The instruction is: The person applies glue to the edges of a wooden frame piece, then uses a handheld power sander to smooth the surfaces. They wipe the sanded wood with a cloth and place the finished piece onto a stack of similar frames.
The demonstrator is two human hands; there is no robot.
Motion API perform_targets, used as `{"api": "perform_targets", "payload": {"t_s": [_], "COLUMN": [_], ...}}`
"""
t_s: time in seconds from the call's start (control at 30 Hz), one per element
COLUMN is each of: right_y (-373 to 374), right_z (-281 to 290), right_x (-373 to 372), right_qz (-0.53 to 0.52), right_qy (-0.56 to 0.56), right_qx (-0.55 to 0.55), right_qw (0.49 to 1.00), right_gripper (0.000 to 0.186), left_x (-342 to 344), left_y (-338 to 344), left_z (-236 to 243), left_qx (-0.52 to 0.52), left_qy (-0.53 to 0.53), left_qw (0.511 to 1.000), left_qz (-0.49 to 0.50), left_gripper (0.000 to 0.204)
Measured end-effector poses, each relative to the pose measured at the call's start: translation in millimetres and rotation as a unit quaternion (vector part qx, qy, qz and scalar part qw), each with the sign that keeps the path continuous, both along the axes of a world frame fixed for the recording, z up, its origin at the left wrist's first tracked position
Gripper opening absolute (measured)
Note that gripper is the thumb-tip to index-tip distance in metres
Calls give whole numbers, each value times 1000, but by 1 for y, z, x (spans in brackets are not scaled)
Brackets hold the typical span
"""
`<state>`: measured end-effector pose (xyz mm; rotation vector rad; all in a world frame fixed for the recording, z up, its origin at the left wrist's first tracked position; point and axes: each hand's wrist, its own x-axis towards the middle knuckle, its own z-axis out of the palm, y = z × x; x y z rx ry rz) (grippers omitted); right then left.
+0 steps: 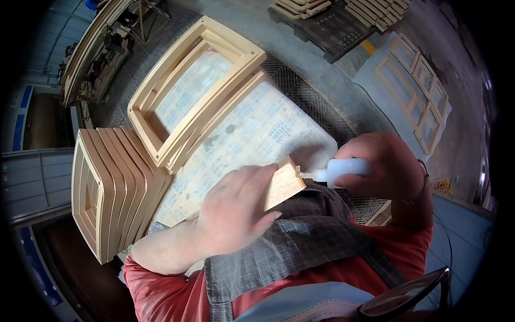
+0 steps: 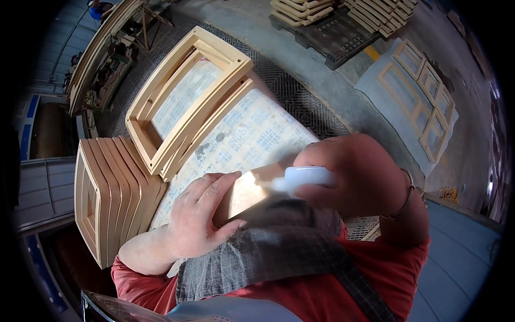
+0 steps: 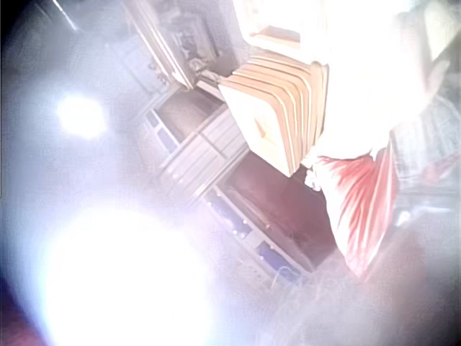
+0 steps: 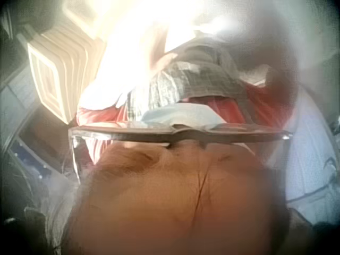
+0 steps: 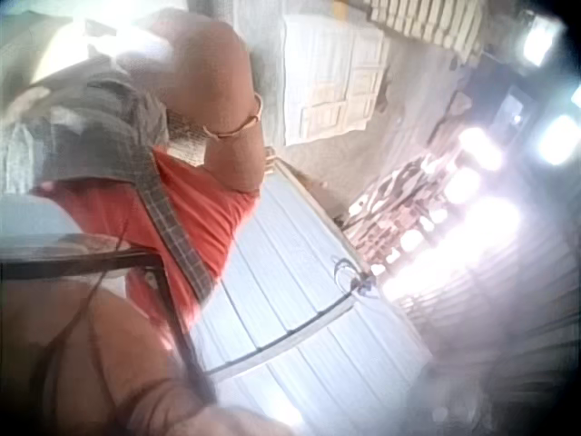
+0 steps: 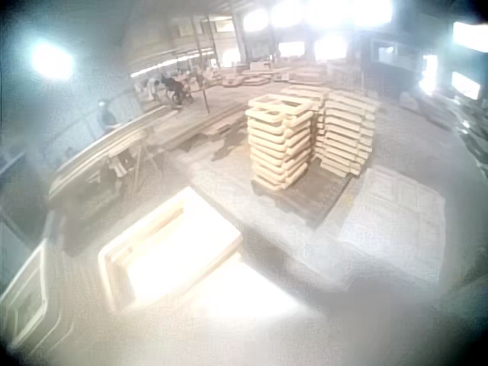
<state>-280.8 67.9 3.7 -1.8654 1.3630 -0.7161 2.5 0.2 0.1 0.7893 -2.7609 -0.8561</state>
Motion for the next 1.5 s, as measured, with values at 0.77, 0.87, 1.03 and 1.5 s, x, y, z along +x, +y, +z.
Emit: {"api": "perform_targets", "payload": {"t_s": [0.77, 0.87, 1.03, 1.5], "right_y": [0, -4, -7, -3], "right_z": [-4, -7, -7, -10], "right_x": [1, 2, 7, 6], "right_qz": [6, -10, -32, -42], "right_qy": [-10, 5, 8, 7], "right_qx": [-17, -41, -85, -82], "right_qw": [1000, 999, 996, 996], "right_gripper": [12, 15, 18, 20], "left_x": [-2, -3, -3, -2], "left_y": [0, 0, 2, 0], "left_z": [3, 5, 5, 2], "left_qx": [-7, -1, -9, -7], "left_qy": [-4, -12, -10, -2], "left_qw": [1000, 1000, 1000, 1000], "left_qz": [1, 1, 1, -6], "left_gripper": [74, 74, 74, 75]}}
